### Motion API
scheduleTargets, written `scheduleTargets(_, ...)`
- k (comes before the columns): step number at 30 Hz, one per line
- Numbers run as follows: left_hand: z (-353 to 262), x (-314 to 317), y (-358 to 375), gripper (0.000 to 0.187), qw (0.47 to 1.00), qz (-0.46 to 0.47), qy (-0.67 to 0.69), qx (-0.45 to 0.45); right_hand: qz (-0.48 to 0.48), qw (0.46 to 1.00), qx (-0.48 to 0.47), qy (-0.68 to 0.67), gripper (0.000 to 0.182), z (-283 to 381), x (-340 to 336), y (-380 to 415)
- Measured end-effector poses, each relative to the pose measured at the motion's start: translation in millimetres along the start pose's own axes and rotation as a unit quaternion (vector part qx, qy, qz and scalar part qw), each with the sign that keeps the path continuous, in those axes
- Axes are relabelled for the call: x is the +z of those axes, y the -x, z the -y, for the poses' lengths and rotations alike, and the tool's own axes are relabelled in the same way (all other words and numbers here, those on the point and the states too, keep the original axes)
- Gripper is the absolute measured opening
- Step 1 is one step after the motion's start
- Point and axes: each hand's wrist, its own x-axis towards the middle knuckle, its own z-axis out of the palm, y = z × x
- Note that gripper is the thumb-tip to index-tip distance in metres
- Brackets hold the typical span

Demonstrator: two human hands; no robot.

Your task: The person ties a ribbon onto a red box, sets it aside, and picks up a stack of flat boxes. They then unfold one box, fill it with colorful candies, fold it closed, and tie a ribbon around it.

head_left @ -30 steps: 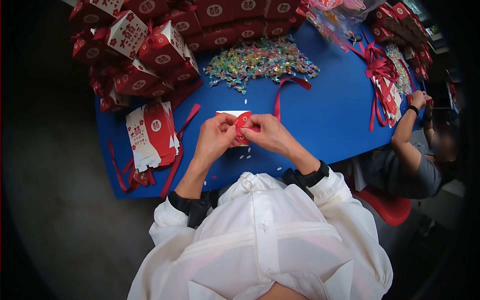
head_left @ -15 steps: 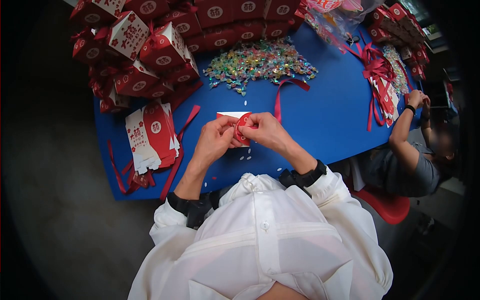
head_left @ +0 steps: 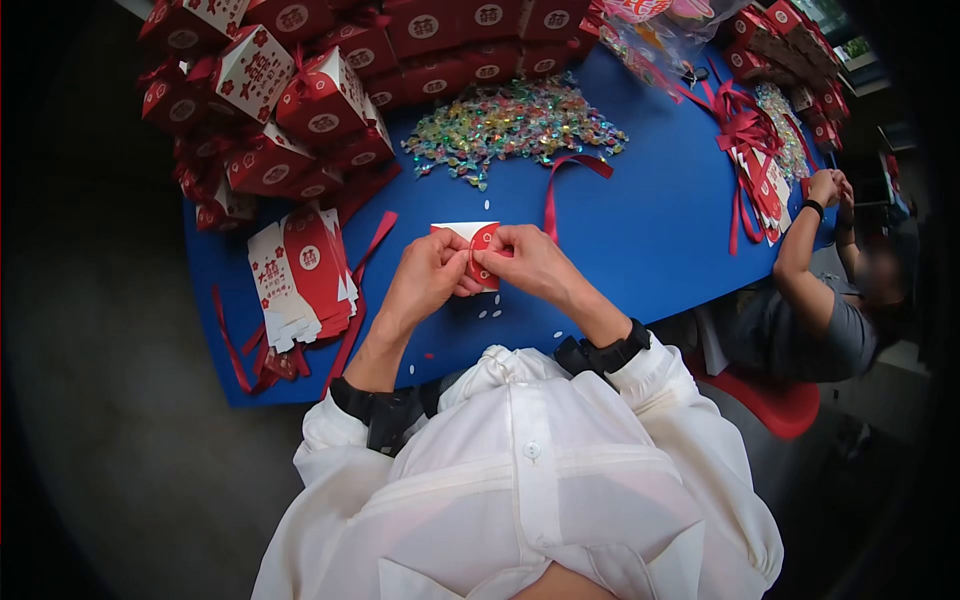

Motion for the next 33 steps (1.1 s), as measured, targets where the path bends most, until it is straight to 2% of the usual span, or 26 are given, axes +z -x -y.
scheduleTargets(4, 3, 1, -1, 0.013, 0.999, -0.003, -0.041, 0.024, -0.004, 1.0, 0.004, 0.015, 0.035, 2, -1, 0)
scheduleTargets(7, 2, 2, 0, 0.012, 1.0, -0.024, -0.013, 0.015, 0.02, 0.999, 0.011, 0.025, 0.033, 0, -3, -1)
scheduleTargets(9, 3, 2, 0, 0.012, 1.0, -0.025, 0.0, 0.018, -0.021, 0.997, -0.071, 0.022, 0.029, -3, -2, 1)
scheduleTargets(13, 13, 3, 2, 0.011, 0.996, -0.043, 0.057, 0.057, -0.008, 0.998, -0.067, 0.015, 0.03, 8, -4, 11)
scheduleTargets(15, 15, 2, 4, 0.011, 0.994, -0.048, 0.081, 0.064, -0.089, 0.966, -0.18, 0.164, 0.033, 9, 1, 13)
scheduleTargets(16, 15, 2, 4, 0.011, 0.991, -0.053, 0.103, 0.071, -0.089, 0.966, -0.18, 0.163, 0.033, 12, 1, 13)
scheduleTargets(18, 16, 0, 7, 0.01, 0.991, -0.044, 0.101, 0.08, -0.111, 0.927, -0.256, 0.25, 0.035, 21, -1, 14)
scheduleTargets(19, 16, 0, 8, 0.01, 0.991, -0.034, 0.099, 0.089, -0.11, 0.928, -0.257, 0.249, 0.035, 19, 1, 11)
scheduleTargets(21, 16, 0, 8, 0.009, 0.991, -0.031, 0.092, 0.091, -0.072, 0.948, -0.294, 0.1, 0.033, 14, 5, 4)
scheduleTargets(23, 18, 0, 9, 0.009, 0.992, -0.027, 0.085, 0.093, -0.051, 0.944, -0.294, 0.138, 0.031, 14, 3, 3)
scheduleTargets(28, 23, -5, 17, 0.01, 0.962, -0.045, 0.233, 0.135, -0.007, 0.943, -0.259, 0.207, 0.023, 22, -7, -1)
scheduleTargets(30, 25, -7, 18, 0.011, 0.955, -0.043, 0.246, 0.162, 0.025, 0.965, -0.233, 0.121, 0.022, 25, -8, -4)
scheduleTargets(33, 28, -9, 16, 0.011, 0.942, -0.038, 0.261, 0.209, 0.069, 0.969, -0.231, 0.057, 0.022, 33, -8, -5)
